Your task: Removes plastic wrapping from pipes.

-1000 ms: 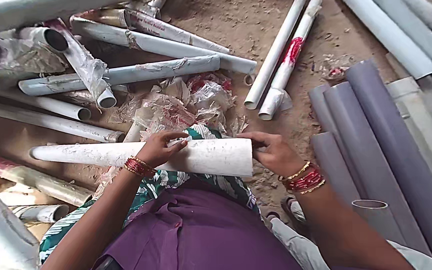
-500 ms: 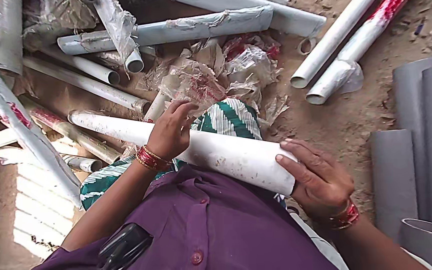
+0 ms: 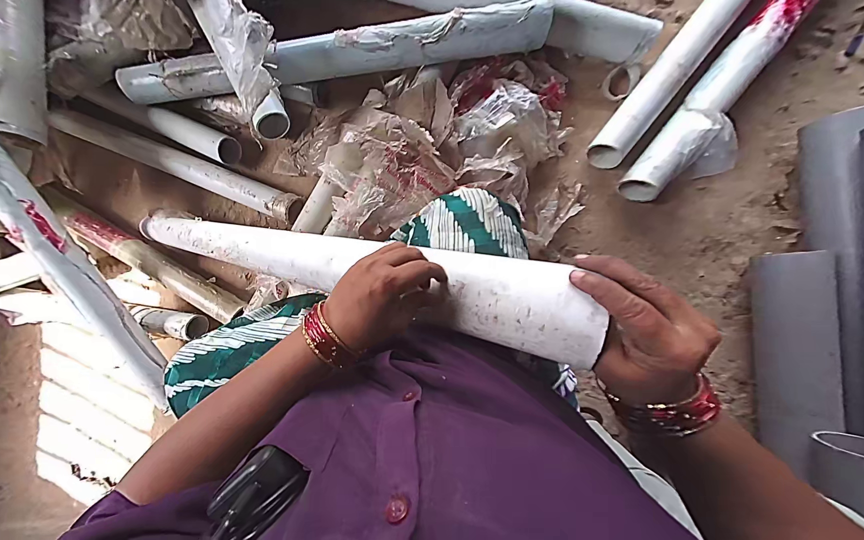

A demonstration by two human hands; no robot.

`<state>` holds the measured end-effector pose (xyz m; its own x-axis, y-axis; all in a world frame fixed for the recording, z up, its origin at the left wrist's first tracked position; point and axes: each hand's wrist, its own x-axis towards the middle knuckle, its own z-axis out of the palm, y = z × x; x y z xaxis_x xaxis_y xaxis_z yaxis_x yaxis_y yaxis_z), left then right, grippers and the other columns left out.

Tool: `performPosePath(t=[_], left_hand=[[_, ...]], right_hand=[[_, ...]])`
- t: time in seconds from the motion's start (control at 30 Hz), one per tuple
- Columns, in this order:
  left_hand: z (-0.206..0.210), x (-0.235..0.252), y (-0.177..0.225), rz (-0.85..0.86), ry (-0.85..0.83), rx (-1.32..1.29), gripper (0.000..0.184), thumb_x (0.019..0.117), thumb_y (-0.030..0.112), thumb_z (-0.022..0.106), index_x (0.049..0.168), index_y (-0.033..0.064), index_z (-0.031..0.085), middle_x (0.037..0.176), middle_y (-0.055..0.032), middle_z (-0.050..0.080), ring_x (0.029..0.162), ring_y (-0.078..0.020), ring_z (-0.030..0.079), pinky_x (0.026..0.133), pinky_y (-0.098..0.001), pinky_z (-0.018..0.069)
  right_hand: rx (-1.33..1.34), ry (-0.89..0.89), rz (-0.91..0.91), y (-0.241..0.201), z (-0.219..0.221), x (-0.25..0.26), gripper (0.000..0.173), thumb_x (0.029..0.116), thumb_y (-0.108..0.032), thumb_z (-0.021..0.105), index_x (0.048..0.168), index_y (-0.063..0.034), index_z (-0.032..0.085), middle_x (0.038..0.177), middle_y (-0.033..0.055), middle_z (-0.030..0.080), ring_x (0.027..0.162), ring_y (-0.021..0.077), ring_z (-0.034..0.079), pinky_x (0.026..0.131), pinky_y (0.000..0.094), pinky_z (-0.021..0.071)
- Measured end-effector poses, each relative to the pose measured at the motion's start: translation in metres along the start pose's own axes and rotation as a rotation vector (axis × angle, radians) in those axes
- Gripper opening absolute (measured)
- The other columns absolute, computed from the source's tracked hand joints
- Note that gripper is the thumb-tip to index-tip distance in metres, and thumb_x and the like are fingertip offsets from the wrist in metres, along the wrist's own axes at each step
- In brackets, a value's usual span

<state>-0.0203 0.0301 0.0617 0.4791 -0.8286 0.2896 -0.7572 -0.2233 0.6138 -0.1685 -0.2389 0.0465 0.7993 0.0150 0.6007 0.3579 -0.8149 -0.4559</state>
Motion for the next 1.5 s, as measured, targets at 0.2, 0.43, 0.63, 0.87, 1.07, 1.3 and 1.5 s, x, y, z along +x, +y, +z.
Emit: performPosePath(t=[0.2, 0.43, 0.63, 0.87, 1.07, 1.3, 1.5], left_hand=[[0.000, 0.010, 0.002, -0.101, -0.049, 0.001, 0.006, 0.0867, 0.003, 0.067, 0.086, 0.0020, 0.073, 0.082, -0.0112, 0.068, 0.078, -0.0223, 0.068, 0.072, -0.0344, 0.0557], [-0.010, -0.003, -0.001, -0.386, 0.051, 0.013, 0.016, 0.0927, 0.005, 0.061, 0.099, 0.0007, 0.075, 0.092, -0.0131, 0.072, 0.078, -0.0187, 0.068, 0.071, -0.0318, 0.0553], [-0.002, 0.004, -0.002, -0.257, 0.052, -0.111, 0.014, 0.0868, 0.010, 0.075, 0.098, 0.0024, 0.077, 0.090, -0.0096, 0.070, 0.075, -0.0113, 0.065, 0.069, -0.0226, 0.0534], [0.004, 0.014, -0.010, 0.174, 0.077, 0.197, 0.019, 0.0934, 0.000, 0.058, 0.085, 0.0018, 0.074, 0.086, -0.0133, 0.072, 0.086, -0.0279, 0.069, 0.075, -0.0354, 0.0551], [0.005, 0.027, -0.015, 0.071, 0.072, 0.381, 0.015, 0.0890, -0.004, 0.053, 0.087, -0.0027, 0.067, 0.091, -0.0202, 0.068, 0.090, -0.0378, 0.069, 0.074, -0.0462, 0.0556], [-0.015, 0.014, -0.017, -0.148, 0.189, 0.270, 0.024, 0.0938, 0.005, 0.059, 0.111, 0.0042, 0.076, 0.112, -0.0153, 0.075, 0.108, -0.0331, 0.069, 0.094, -0.0447, 0.0525], [0.004, 0.016, -0.014, 0.077, 0.102, 0.024, 0.014, 0.0936, 0.010, 0.067, 0.090, 0.0065, 0.080, 0.094, -0.0104, 0.076, 0.093, -0.0223, 0.070, 0.085, -0.0323, 0.0538]], right_hand=[[0.036, 0.007, 0.027, 0.000, 0.002, 0.000, 0.024, 0.1015, -0.005, 0.054, 0.117, 0.0031, 0.070, 0.120, 0.0262, 0.070, 0.114, 0.0298, 0.070, 0.097, 0.0380, 0.0572], [0.006, -0.004, 0.086, 0.003, 0.002, 0.004, 0.024, 0.1014, -0.006, 0.055, 0.116, 0.0042, 0.071, 0.120, 0.0264, 0.071, 0.112, 0.0319, 0.071, 0.097, 0.0386, 0.0569], [-0.018, -0.001, 0.107, 0.005, 0.004, 0.008, 0.024, 0.1017, -0.007, 0.056, 0.115, 0.0045, 0.072, 0.117, 0.0260, 0.072, 0.109, 0.0315, 0.072, 0.094, 0.0390, 0.0578], [-0.024, -0.003, 0.155, 0.004, 0.005, 0.011, 0.024, 0.1020, -0.007, 0.055, 0.115, 0.0057, 0.071, 0.116, 0.0260, 0.072, 0.109, 0.0316, 0.072, 0.096, 0.0392, 0.0572], [-0.012, -0.002, 0.161, 0.006, 0.007, 0.012, 0.026, 0.1006, -0.008, 0.056, 0.116, 0.0075, 0.070, 0.115, 0.0267, 0.072, 0.110, 0.0319, 0.072, 0.098, 0.0394, 0.0566], [-0.022, 0.007, 0.162, 0.008, 0.008, 0.012, 0.025, 0.1014, -0.009, 0.056, 0.115, 0.0074, 0.070, 0.113, 0.0267, 0.072, 0.110, 0.0327, 0.072, 0.098, 0.0402, 0.0567], [-0.012, 0.010, 0.156, 0.008, 0.009, 0.011, 0.025, 0.1007, -0.008, 0.057, 0.115, 0.0069, 0.070, 0.113, 0.0262, 0.072, 0.110, 0.0314, 0.071, 0.097, 0.0398, 0.0565]])
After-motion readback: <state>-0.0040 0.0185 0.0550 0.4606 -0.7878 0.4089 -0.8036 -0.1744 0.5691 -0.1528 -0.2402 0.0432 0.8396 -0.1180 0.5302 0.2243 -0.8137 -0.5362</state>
